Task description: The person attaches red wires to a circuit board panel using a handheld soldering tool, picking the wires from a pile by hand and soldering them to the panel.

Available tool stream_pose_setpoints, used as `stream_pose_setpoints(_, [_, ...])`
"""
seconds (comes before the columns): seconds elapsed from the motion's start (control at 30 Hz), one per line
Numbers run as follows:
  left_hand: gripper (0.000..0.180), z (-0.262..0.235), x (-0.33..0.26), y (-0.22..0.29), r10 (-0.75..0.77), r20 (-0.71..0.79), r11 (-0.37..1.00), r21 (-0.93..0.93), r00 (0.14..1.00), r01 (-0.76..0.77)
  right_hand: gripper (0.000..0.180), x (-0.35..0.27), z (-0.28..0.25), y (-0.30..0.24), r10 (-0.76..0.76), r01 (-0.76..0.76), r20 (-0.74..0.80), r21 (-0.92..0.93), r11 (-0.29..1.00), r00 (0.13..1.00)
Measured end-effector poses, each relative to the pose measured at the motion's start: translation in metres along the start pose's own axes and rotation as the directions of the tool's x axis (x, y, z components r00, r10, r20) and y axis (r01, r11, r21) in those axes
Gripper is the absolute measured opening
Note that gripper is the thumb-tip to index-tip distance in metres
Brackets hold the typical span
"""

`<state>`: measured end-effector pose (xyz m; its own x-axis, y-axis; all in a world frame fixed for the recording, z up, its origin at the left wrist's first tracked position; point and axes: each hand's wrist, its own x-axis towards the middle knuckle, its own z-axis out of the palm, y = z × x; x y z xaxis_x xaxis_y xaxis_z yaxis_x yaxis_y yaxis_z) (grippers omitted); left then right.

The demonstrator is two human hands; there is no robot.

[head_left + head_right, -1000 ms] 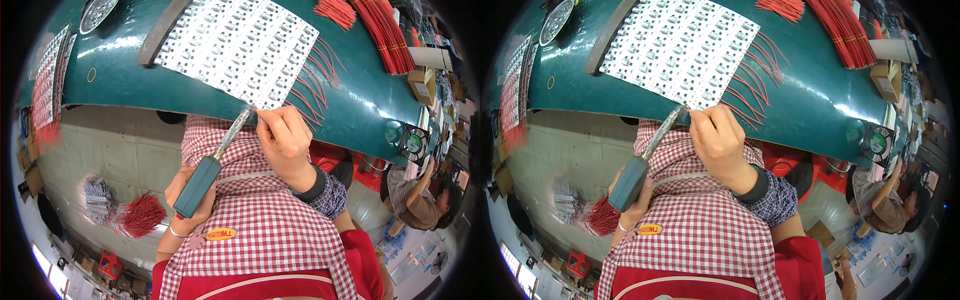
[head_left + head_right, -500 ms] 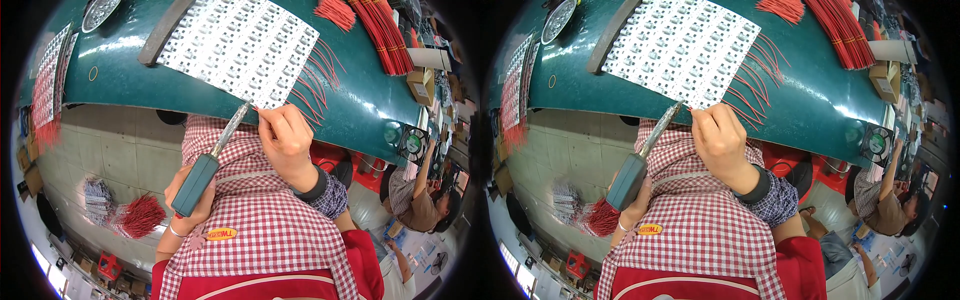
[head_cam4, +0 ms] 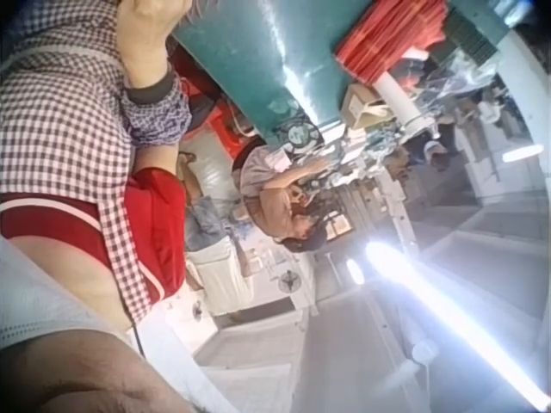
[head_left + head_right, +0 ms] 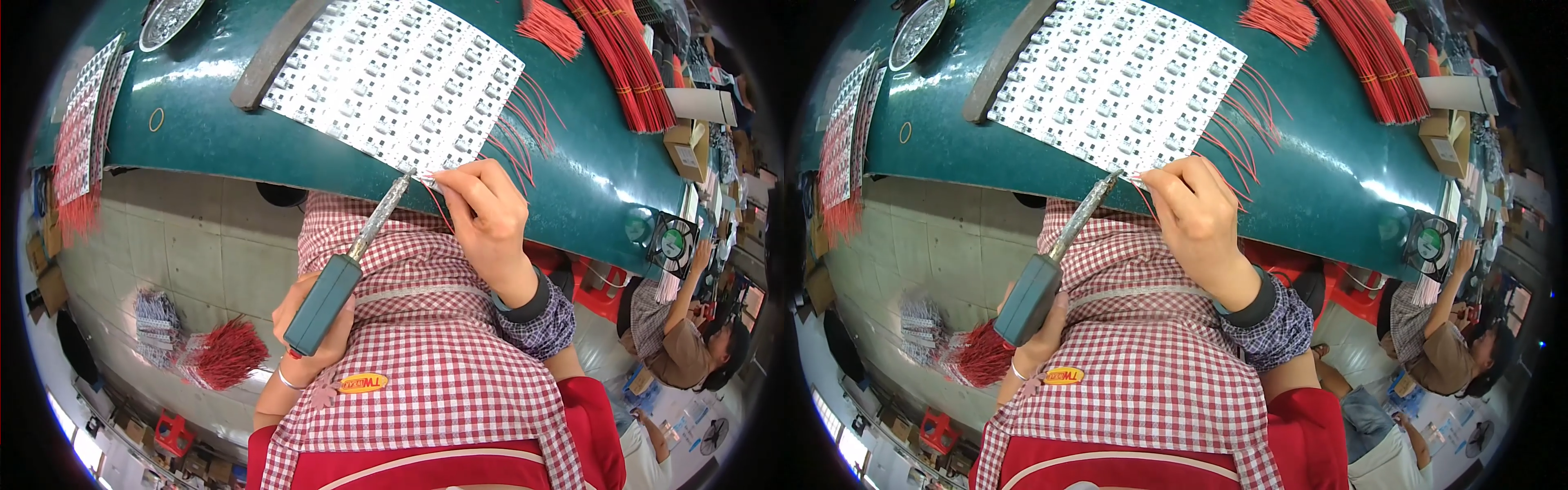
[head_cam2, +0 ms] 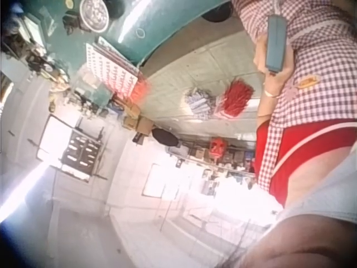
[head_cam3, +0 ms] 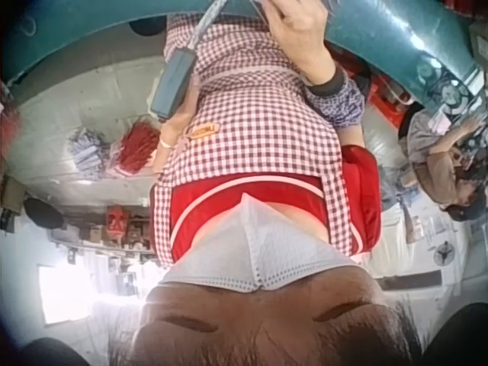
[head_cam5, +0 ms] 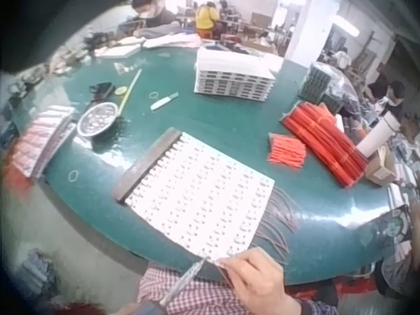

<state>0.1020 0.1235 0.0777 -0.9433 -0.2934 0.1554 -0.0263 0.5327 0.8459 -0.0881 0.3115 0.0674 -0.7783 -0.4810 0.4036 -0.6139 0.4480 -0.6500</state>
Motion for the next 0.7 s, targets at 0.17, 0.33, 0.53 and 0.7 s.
stream_pose_setpoints(0.17, [0.024, 0.002, 0.001, 0.001, -0.059, -0.004, 0.998, -0.036, 0.998, 0.059, 0.023, 0.0, -0.001, 0.003, 0.016, -0.016, 0.041, 0.005, 1.0, 0.999])
stream_pose_setpoints(0.33, [0.024, 0.002, 0.006, 0.003, -0.023, 0.014, 1.0, -0.008, 1.0, 0.023, 0.023, 0.001, -0.004, 0.002, 0.03, -0.031, 0.08, 0.004, 1.0, 0.996])
stream_pose_setpoints(0.53, [0.021, 0.005, 0.011, 0.004, -0.02, 0.024, 1.0, -0.016, 1.0, 0.02, 0.022, 0.003, -0.005, 0.0, 0.034, -0.034, 0.099, 0.001, 0.999, 0.994])
stream_pose_setpoints(0.7, [0.02, 0.004, 0.012, 0.003, 0.002, 0.044, 1.0, 0.0, 0.999, -0.002, 0.019, 0.006, -0.006, -0.001, 0.032, -0.032, 0.1, -0.007, 0.999, 0.994])
